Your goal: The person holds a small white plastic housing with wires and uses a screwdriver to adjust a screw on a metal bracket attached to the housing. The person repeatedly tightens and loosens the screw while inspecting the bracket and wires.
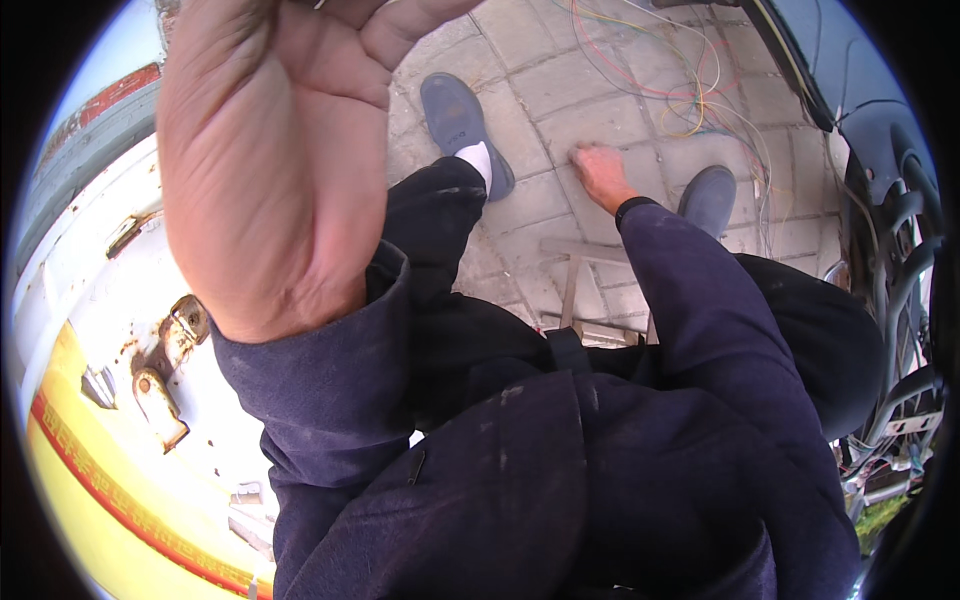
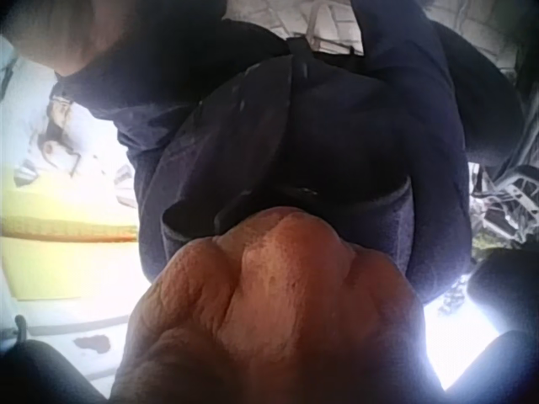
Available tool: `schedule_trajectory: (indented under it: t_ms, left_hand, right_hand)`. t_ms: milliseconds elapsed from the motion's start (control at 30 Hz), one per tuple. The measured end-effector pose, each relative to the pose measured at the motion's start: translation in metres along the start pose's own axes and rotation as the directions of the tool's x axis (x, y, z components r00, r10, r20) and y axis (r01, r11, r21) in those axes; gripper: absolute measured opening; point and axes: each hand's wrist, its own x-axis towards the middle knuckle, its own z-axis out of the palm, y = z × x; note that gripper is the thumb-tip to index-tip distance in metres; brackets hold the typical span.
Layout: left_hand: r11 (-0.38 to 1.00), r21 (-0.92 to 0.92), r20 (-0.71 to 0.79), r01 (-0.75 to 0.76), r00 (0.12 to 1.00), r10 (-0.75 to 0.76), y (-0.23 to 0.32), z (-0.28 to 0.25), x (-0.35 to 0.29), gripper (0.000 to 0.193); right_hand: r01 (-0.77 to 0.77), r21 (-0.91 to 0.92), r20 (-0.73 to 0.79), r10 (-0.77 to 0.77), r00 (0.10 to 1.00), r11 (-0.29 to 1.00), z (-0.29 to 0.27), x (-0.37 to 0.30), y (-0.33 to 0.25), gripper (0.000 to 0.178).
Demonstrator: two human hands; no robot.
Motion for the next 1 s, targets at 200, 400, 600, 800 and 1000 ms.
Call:
schedule_trajectory:
  t_ms: [200,400,600,800,1000]
  left_hand:
    - [0.967,0.251,-0.143,-0.033,0.987,0.07,-0.008,0.025,0.008,0.034]
    - [0.957,0.29,-0.229,0.006,0.971,0.064,-0.01,0.038,0.012,0.038]
    - [0.933,0.344,-0.126,-0.104,0.98,0.156,-0.009,0.039,0.009,0.045]
    - [0.902,0.391,-0.085,-0.183,0.969,0.233,-0.003,0.042,0.005,0.047]
    - [0.887,0.38,-0.054,-0.262,0.951,0.304,0.0,0.039,0.002,0.037]
  right_hand:
    - [0.013,0.064,-0.061,-0.009,0.998,0.998,0.018,-0.002,-0.01,0.019]
    - [-0.057,-0.056,0.037,0.059,0.998,0.997,0.005,0.012,-0.018,0.005]
    - [-0.308,0.365,-0.032,0.342,0.939,0.879,-0.045,0.021,-0.036,0.014]
    - [-0.244,0.599,-0.203,0.44,0.875,0.763,-0.164,0.027,-0.065,0.02]
    - [-0.01,0.676,-0.367,0.348,0.863,0.737,-0.343,-0.032,-0.124,0.014]
